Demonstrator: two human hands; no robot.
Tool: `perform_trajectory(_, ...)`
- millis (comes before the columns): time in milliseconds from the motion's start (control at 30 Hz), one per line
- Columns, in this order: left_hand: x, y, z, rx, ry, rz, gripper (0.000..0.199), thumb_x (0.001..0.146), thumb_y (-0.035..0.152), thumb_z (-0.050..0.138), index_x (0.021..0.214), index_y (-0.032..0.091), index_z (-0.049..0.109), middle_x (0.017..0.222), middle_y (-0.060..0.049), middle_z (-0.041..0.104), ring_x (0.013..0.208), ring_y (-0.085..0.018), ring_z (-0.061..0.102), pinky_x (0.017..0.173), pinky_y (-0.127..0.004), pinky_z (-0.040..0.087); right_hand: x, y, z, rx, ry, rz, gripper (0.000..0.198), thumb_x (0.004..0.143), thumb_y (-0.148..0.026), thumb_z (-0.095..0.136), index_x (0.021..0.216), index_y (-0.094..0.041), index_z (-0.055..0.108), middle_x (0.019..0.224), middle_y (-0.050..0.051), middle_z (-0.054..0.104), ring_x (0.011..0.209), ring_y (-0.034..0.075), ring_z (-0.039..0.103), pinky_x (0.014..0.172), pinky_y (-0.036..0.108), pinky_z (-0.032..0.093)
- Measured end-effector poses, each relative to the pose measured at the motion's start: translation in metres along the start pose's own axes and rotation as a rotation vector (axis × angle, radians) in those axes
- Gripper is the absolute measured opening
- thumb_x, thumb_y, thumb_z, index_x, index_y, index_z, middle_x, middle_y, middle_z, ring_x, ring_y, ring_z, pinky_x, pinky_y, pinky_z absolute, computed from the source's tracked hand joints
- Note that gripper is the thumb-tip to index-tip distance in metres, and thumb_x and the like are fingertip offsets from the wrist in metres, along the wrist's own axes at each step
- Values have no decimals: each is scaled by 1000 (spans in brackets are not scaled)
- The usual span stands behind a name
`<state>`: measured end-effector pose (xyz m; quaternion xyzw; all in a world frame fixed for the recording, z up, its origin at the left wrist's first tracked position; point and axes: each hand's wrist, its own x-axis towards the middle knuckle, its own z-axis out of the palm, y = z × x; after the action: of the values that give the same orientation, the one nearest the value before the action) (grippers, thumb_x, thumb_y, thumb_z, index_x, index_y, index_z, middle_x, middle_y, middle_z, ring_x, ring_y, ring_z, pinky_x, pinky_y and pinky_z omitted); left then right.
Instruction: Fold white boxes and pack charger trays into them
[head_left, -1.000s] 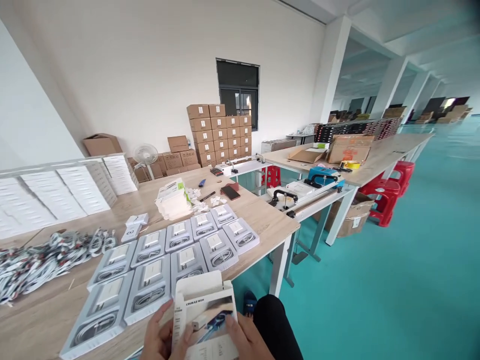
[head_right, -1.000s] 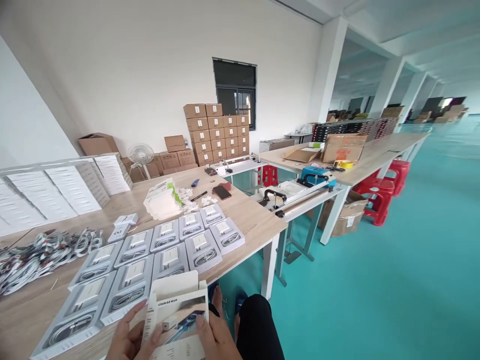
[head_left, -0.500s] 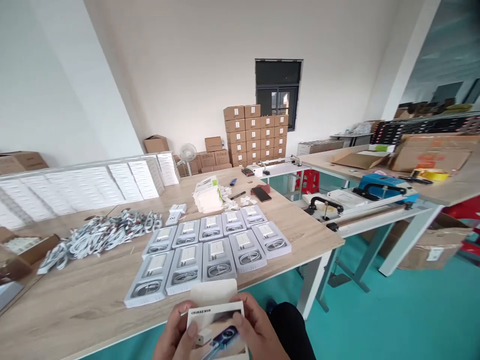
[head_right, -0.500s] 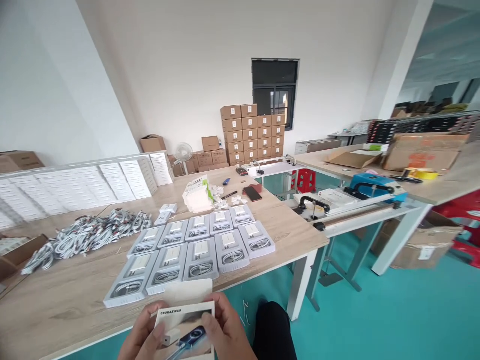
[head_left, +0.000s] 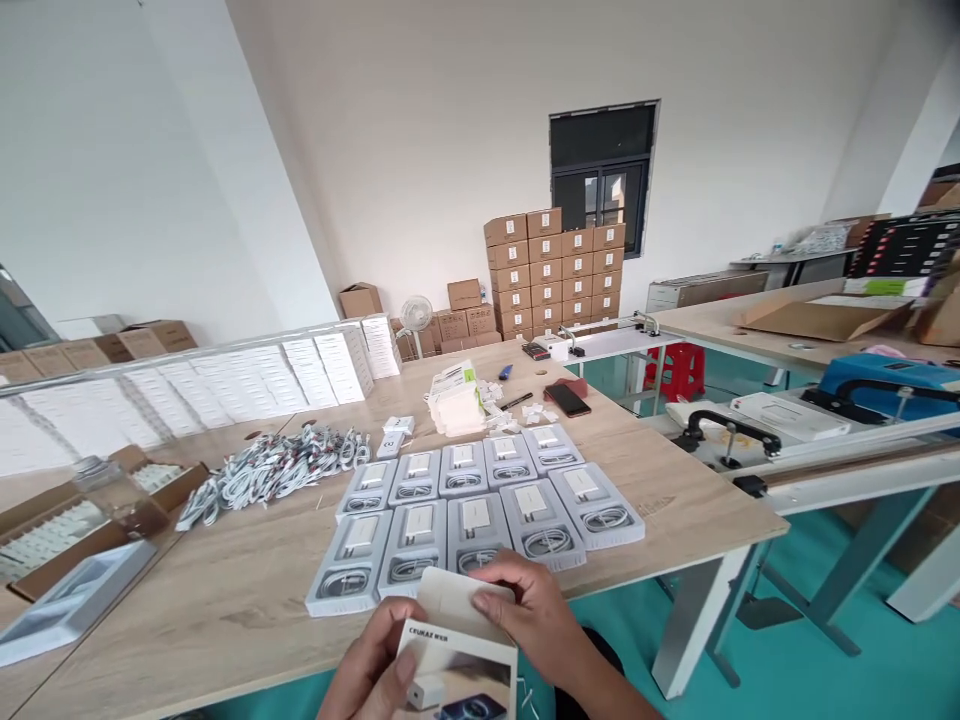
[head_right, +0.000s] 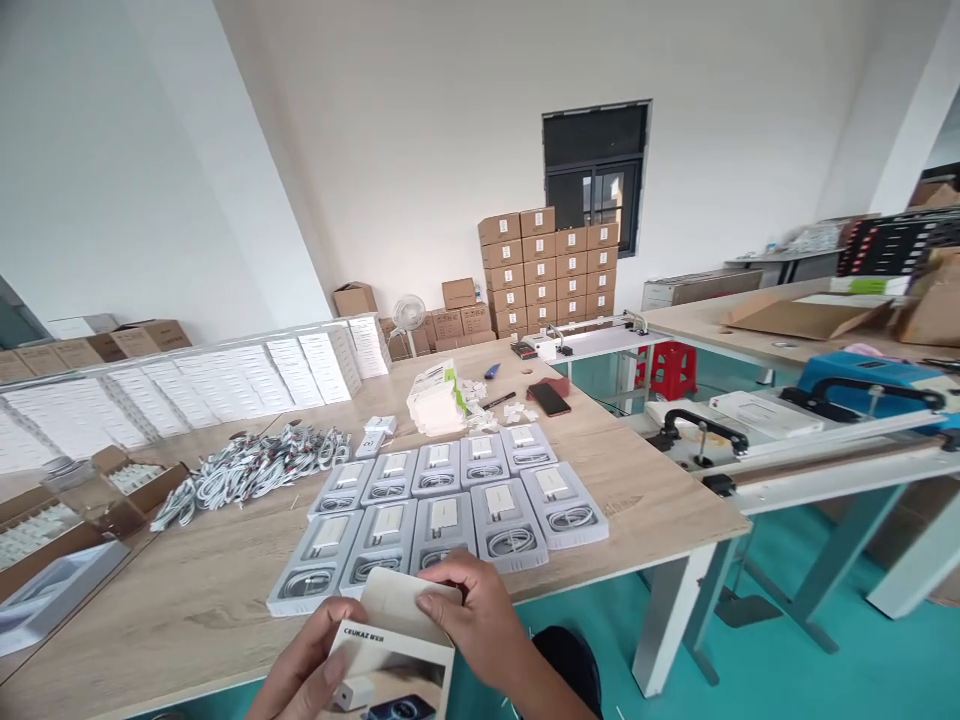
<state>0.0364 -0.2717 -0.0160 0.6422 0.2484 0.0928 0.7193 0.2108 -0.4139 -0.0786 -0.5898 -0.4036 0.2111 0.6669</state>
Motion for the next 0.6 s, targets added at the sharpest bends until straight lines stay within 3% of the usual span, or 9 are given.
perform_trajectory(133, 16, 9, -17, -25, -103, -27, 59, 63, 67, 80, 101, 30, 54, 72, 6, 61, 64, -6, 52, 62, -11, 47, 19, -15, 4, -129, 32, -119, 14, 85, -25, 68, 94, -24, 78, 87, 4, 57, 84, 17, 60, 76, 30, 44)
perform_trajectory(400, 70, 9, -28, -53, -359, -89, 61, 63, 64, 79, 102, 29, 49, 75, 5, 62, 66, -9, 58, 60, -13, 50, 23, -18, -6, -210, 125, -53, 23, 88, -30, 66, 109, -27, 76, 88, 4, 60, 85, 17, 59, 76, 29, 43)
perform_trajectory(600, 77, 5, -25, -100, -375, -48, 63, 70, 57, 78, 115, 30, 44, 81, 4, 65, 67, -8, 59, 60, -12, 50, 23, -13, -9, -394, 139, -246, 21, 93, -28, 59, 102, -29, 78, 84, 4, 52, 82, 16, 56, 75, 29, 43)
